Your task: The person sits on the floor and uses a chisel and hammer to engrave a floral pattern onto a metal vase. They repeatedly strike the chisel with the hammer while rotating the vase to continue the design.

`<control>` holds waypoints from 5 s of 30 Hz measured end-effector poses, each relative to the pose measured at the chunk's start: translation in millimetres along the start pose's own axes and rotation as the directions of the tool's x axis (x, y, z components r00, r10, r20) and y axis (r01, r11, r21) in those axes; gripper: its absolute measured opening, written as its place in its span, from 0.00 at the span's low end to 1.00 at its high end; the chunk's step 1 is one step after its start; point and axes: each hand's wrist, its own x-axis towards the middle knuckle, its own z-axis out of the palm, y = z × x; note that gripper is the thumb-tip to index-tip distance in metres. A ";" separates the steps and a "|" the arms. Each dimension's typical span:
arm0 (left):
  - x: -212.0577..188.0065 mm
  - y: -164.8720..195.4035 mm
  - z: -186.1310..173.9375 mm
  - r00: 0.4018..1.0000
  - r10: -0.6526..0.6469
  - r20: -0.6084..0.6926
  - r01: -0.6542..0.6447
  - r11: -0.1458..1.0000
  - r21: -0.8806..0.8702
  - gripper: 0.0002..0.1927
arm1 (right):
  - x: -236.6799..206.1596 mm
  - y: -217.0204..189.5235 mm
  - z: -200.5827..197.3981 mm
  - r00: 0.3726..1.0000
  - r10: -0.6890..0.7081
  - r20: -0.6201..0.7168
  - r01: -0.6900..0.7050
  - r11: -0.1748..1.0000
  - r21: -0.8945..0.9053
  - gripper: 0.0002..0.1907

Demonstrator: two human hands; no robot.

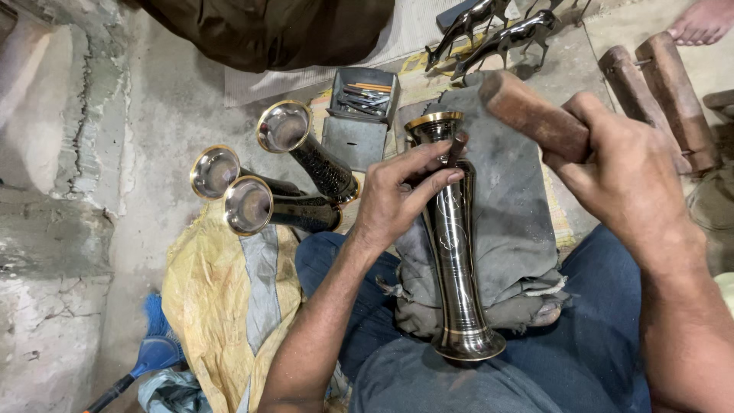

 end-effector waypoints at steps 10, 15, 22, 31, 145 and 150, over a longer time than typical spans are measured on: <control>-49.2 24.0 36.5 0.873 -0.338 -0.353 0.203 0.908 -0.367 0.17 | 18.4 21.0 54.3 0.929 -0.369 0.030 0.368 0.911 -0.187 0.19; -52.7 22.9 48.6 0.843 -0.302 -0.446 0.070 0.882 -0.467 0.15 | 38.9 -8.1 31.0 0.934 -0.299 0.197 0.358 0.785 -0.505 0.09; -52.9 15.3 50.9 0.835 -0.235 -0.498 0.079 0.946 -0.315 0.14 | 53.1 -38.6 -25.7 0.887 -0.429 0.172 0.462 0.817 -0.346 0.14; -54.4 15.4 46.7 0.856 -0.229 -0.464 0.126 0.962 -0.242 0.12 | 53.8 -54.7 -35.1 0.869 -0.421 0.259 0.490 0.669 -0.559 0.12; -57.7 32.7 51.6 0.856 -0.237 -0.458 0.122 0.956 -0.268 0.15 | 2.9 -5.0 12.2 0.926 -0.378 -0.017 0.361 0.896 -0.259 0.31; -59.7 26.7 59.6 0.850 0.018 -0.527 -0.001 0.999 0.032 0.15 | 14.1 -18.0 -10.6 0.886 -0.461 -0.041 0.418 0.836 -0.354 0.21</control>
